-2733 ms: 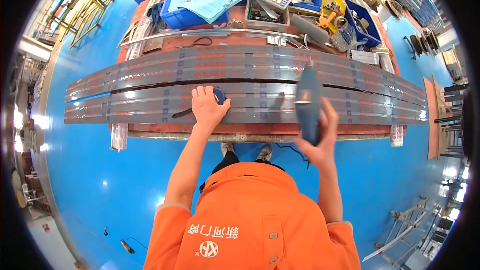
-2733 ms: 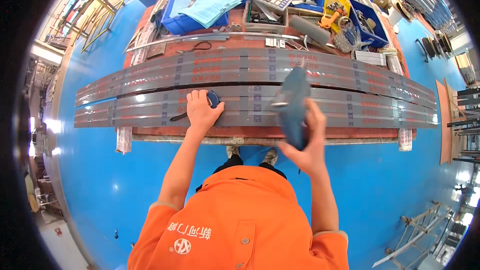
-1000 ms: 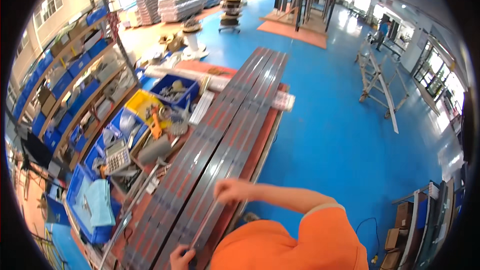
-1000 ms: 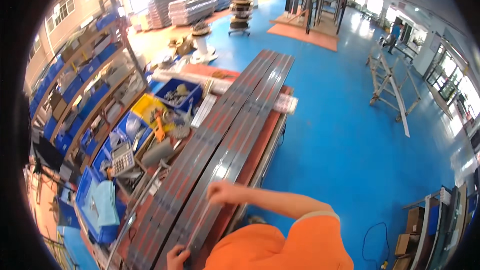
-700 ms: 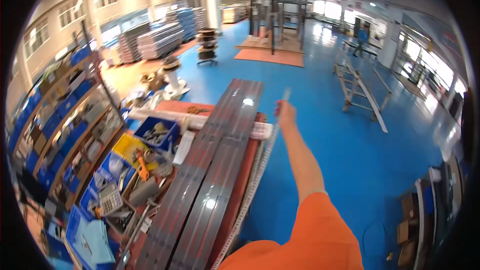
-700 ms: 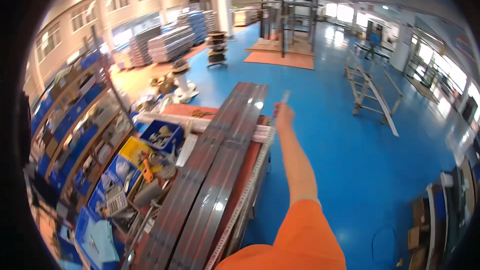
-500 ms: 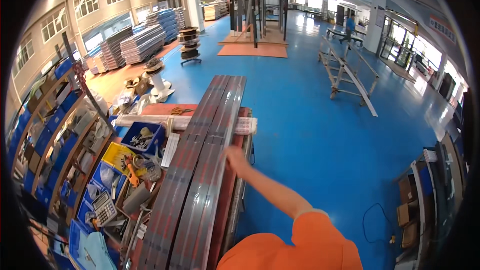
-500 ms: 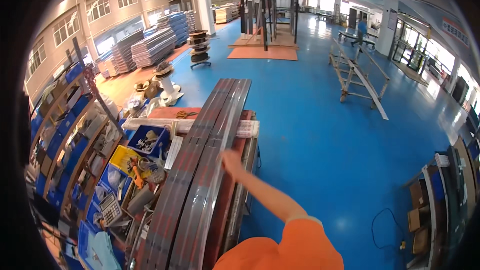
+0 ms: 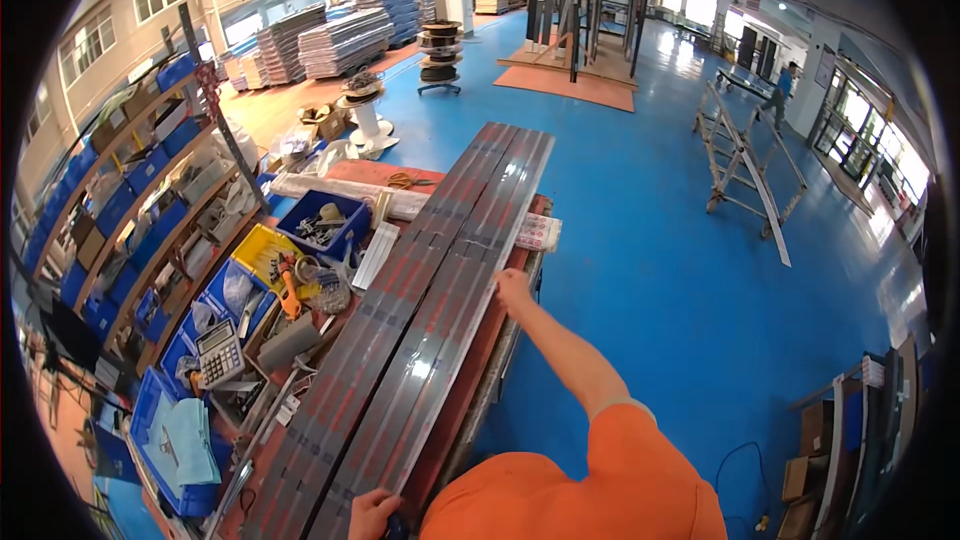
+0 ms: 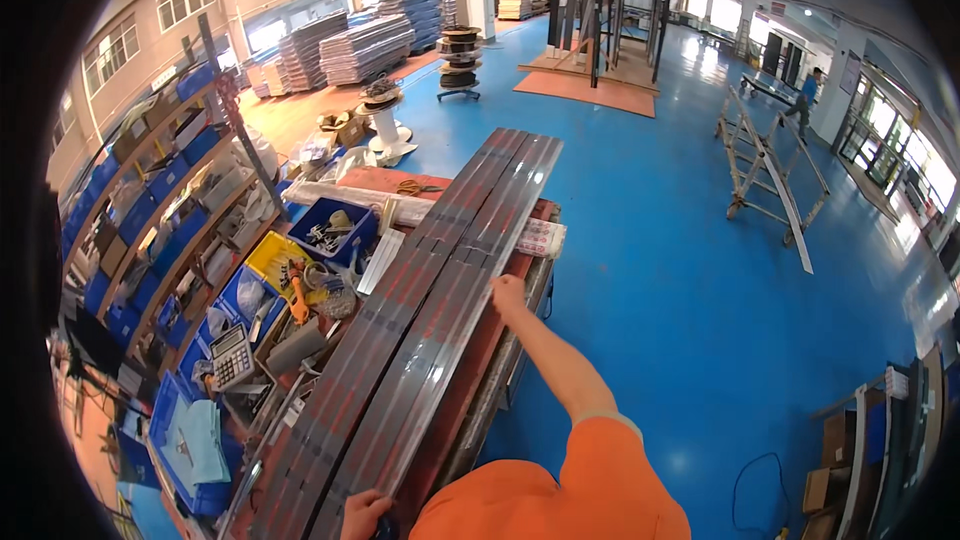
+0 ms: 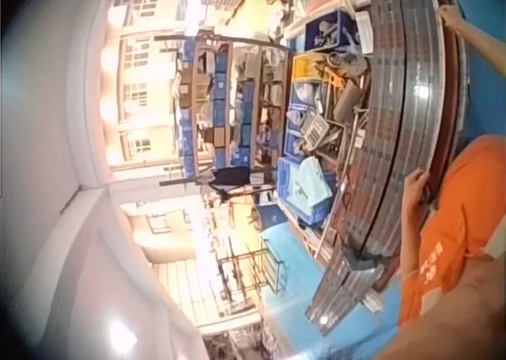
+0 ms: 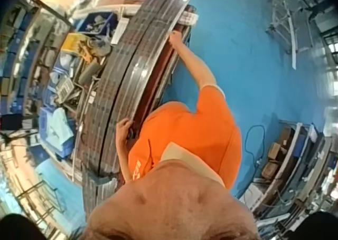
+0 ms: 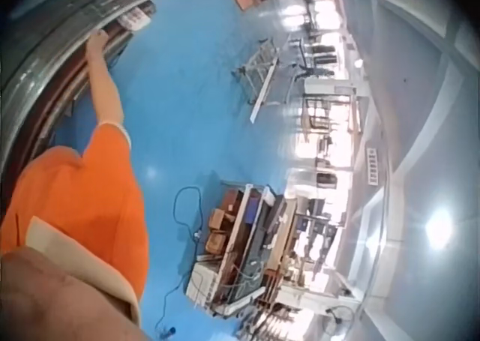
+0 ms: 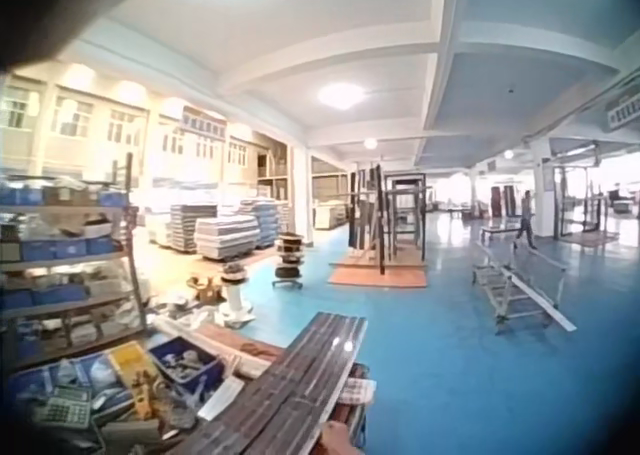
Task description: The person drills into metal profiles using an electric drill, measures along the profiles with a tape measure, and then drills additional holes into them.
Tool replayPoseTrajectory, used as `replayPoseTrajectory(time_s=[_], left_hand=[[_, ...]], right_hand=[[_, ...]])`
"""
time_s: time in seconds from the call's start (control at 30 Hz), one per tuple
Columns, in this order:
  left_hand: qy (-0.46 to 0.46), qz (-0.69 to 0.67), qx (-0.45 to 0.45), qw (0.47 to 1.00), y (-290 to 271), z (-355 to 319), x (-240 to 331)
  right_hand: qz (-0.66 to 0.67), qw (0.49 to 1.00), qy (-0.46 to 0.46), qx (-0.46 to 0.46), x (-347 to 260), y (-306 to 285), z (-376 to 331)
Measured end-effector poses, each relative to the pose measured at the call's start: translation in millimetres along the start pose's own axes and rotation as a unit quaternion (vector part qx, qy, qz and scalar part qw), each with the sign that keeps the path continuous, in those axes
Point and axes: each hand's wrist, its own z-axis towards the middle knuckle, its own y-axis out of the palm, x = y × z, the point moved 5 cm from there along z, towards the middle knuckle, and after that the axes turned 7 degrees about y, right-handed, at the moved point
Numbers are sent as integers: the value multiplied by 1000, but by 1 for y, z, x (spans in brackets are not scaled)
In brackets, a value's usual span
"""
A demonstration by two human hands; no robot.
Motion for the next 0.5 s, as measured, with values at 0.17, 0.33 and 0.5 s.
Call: replayPoseTrajectory(time_s=[0.17, 0.33, 0.5], left_hand=[[-84, -23, 52, 995, -14, -35, -56], [-68, -57, 39, 995, -1, -35, -56], [-44, -17, 26, 999, 2, -25, -25]], right_hand=[[-41, 997, -39, 46, -25, -19, 32], [-80, 988, -79, 107, -33, -30, 58], [-109, 970, -127, 176, -37, -44, 80]])
